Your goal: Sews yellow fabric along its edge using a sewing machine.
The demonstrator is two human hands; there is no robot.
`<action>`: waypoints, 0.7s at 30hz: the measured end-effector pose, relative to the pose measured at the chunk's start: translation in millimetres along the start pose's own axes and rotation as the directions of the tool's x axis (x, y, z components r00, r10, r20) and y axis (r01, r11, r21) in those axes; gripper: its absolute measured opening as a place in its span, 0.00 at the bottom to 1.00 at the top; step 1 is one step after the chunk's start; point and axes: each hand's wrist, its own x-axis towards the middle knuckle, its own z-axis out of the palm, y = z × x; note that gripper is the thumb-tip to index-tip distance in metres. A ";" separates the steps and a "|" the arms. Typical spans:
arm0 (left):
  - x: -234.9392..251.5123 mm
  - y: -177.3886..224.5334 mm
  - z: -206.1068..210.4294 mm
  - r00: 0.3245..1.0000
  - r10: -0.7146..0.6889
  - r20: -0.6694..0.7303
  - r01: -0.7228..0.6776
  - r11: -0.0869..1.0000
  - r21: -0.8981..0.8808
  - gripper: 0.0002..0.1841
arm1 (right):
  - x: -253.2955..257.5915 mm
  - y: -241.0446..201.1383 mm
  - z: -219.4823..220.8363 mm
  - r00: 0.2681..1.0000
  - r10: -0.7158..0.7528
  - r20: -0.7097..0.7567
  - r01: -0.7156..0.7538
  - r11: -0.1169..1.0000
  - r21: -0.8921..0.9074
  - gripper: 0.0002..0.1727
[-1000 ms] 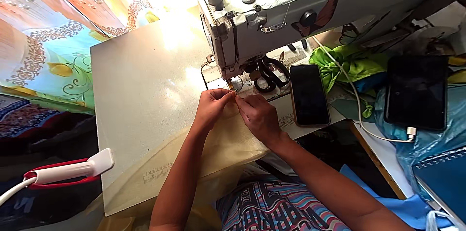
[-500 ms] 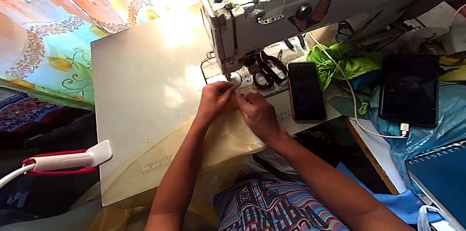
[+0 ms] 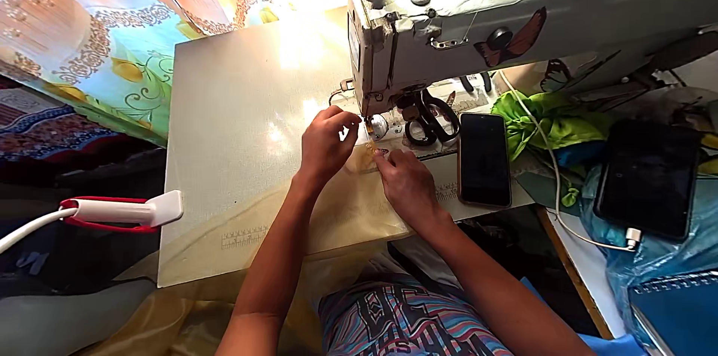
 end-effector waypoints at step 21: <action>-51.5 9.2 36.9 0.977 0.196 0.082 -0.209 0.957 0.201 0.16 | 9.3 13.6 -23.5 0.961 0.194 0.197 -0.253 0.902 0.349 0.16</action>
